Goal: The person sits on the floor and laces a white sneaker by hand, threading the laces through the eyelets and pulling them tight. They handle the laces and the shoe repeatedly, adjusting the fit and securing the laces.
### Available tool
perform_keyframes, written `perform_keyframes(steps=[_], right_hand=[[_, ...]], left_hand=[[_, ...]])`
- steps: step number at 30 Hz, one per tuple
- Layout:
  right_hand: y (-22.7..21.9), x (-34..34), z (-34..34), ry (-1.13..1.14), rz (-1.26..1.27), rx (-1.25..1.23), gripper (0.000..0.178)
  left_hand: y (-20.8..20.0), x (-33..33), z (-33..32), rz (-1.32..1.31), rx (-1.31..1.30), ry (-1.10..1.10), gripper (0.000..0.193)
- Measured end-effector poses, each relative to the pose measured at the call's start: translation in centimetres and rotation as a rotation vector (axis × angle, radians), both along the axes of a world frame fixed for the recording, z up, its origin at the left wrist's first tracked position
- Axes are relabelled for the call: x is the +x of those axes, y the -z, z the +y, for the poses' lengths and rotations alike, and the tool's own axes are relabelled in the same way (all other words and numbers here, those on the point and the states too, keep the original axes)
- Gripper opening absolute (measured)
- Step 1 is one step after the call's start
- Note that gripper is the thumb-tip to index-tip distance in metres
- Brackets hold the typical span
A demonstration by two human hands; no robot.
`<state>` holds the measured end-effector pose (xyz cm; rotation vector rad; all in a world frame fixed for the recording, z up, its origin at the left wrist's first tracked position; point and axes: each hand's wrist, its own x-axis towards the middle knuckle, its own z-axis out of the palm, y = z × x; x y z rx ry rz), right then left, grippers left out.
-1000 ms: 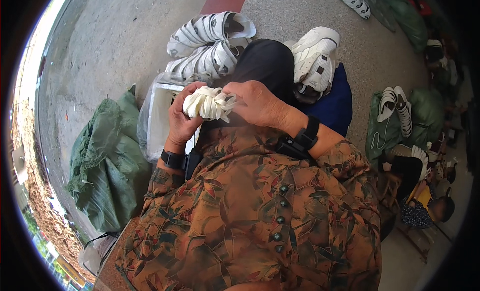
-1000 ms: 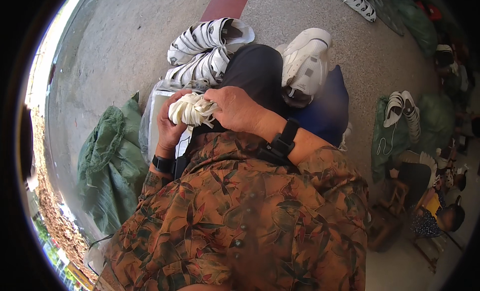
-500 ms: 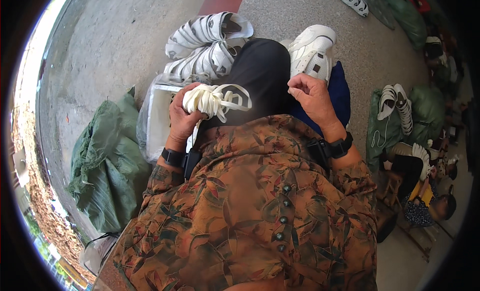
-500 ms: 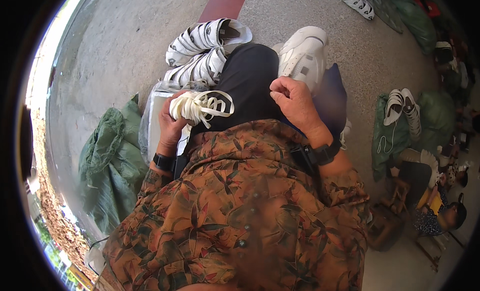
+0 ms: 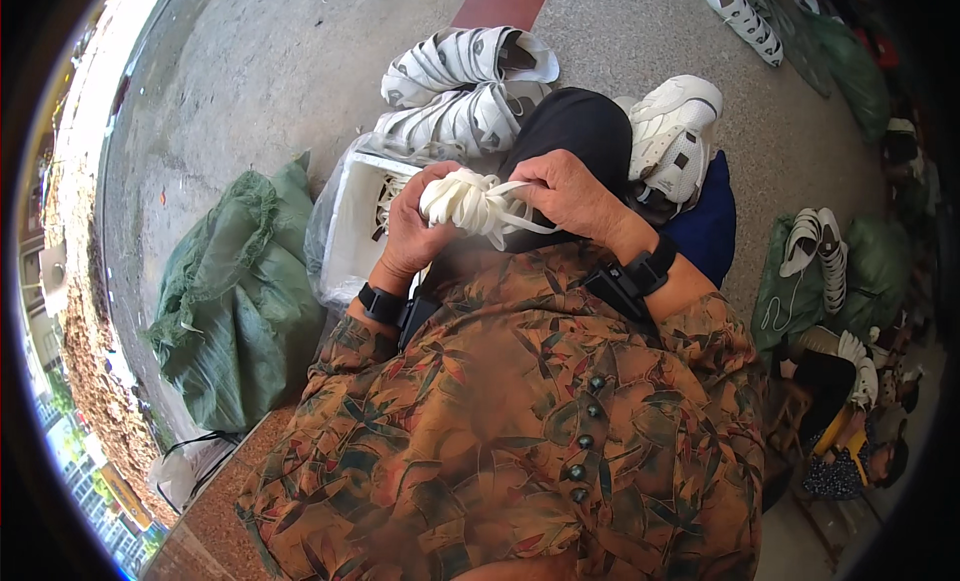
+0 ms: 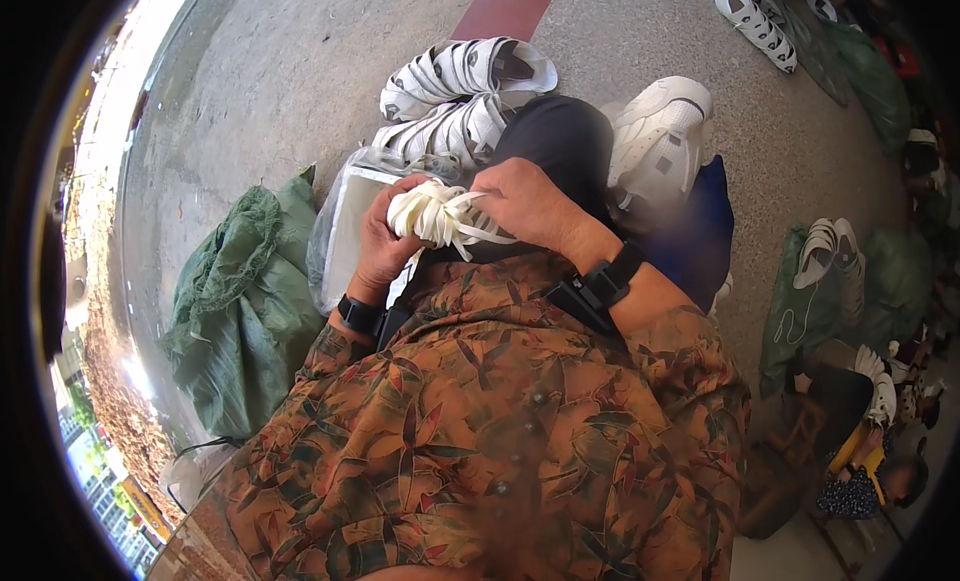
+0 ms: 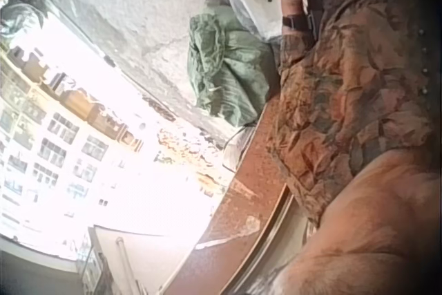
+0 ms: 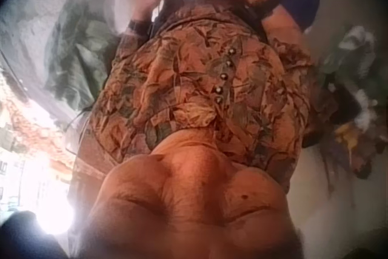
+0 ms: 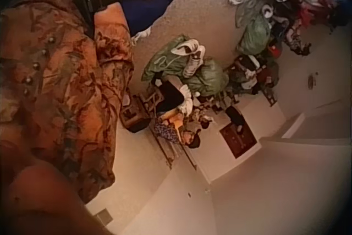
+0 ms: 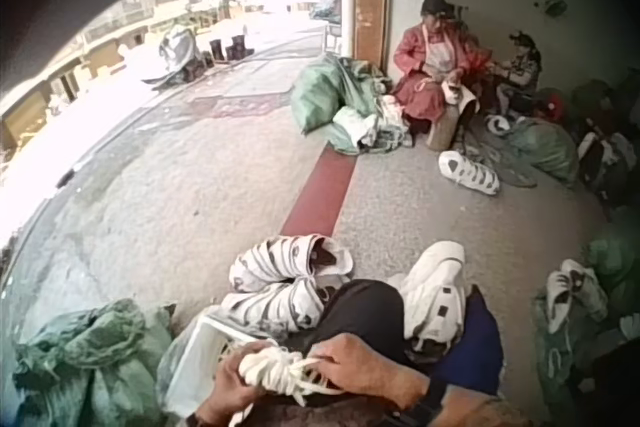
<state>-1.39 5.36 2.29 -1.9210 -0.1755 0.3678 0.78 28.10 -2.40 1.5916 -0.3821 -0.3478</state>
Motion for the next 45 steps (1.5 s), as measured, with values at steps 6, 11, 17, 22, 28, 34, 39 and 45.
perform_keyframes(steps=[6,11,17,22,28,34,39,45], right_hand=[[-1.8,-1.2,-1.3,0.161,0.302,0.564,0.019],[-5.5,-4.2,-5.7,0.408,0.155,0.946,0.024],[-11.3,-13.6,-20.6,0.842,-0.478,0.99,0.023],[-14.8,-20.2,-25.0,1.19,-0.82,1.048,0.025],[-10.9,-20.3,-23.5,1.232,-0.82,1.161,0.028],[-12.5,-20.5,-23.4,1.207,-0.825,1.246,0.033],[-13.5,-23.3,-25.4,1.413,-0.944,1.171,0.031],[-7.3,-24.6,-24.6,0.896,0.202,-1.104,0.041]], left_hand=[[1.1,0.0,-0.1,0.001,0.007,-0.016,0.046],[4.1,1.2,2.3,-0.064,0.291,-0.023,0.047],[11.7,2.0,9.9,0.081,0.494,-0.386,0.037],[18.1,4.3,11.9,0.225,0.338,-0.307,0.039],[9.0,6.9,-2.0,-0.454,0.436,-0.132,0.04],[-8.0,-2.4,-16.5,-0.48,0.089,0.827,0.041],[-10.2,-2.6,-18.1,0.051,0.104,1.096,0.022],[-17.2,-1.1,-19.2,0.079,-0.266,0.932,0.023]])
